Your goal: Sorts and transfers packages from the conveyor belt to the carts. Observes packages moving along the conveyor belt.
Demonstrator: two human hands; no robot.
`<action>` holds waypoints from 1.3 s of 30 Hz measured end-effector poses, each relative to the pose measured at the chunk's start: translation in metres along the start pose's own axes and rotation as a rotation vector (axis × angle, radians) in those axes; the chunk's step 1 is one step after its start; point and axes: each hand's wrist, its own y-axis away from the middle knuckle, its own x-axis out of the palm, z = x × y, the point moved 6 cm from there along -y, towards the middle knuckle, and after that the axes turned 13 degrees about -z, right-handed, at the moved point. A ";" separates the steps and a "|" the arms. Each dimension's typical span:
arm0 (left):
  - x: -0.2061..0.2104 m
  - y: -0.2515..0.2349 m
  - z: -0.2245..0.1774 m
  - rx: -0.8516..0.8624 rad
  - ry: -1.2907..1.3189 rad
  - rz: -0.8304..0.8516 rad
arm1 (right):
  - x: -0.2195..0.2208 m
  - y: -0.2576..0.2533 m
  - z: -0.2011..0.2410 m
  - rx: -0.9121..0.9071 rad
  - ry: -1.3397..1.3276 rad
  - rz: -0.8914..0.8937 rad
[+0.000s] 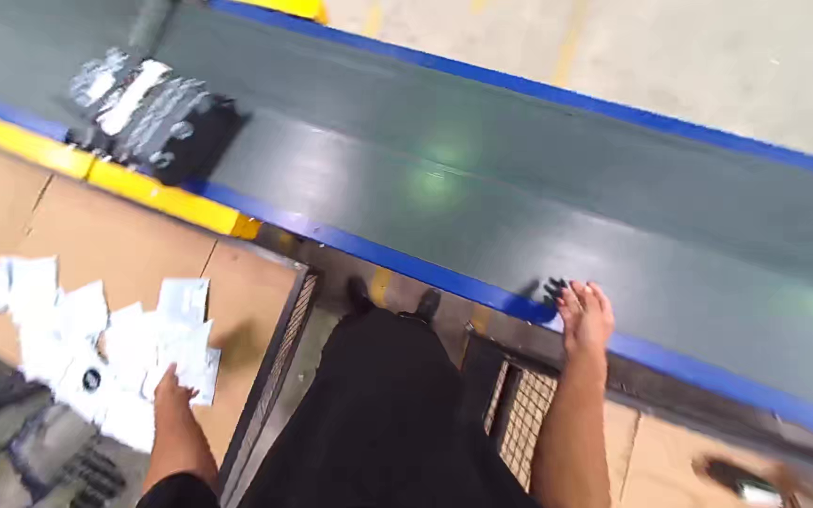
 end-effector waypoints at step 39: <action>0.319 0.242 -0.289 0.703 0.352 0.884 | 0.237 0.176 0.024 -0.194 -0.052 0.470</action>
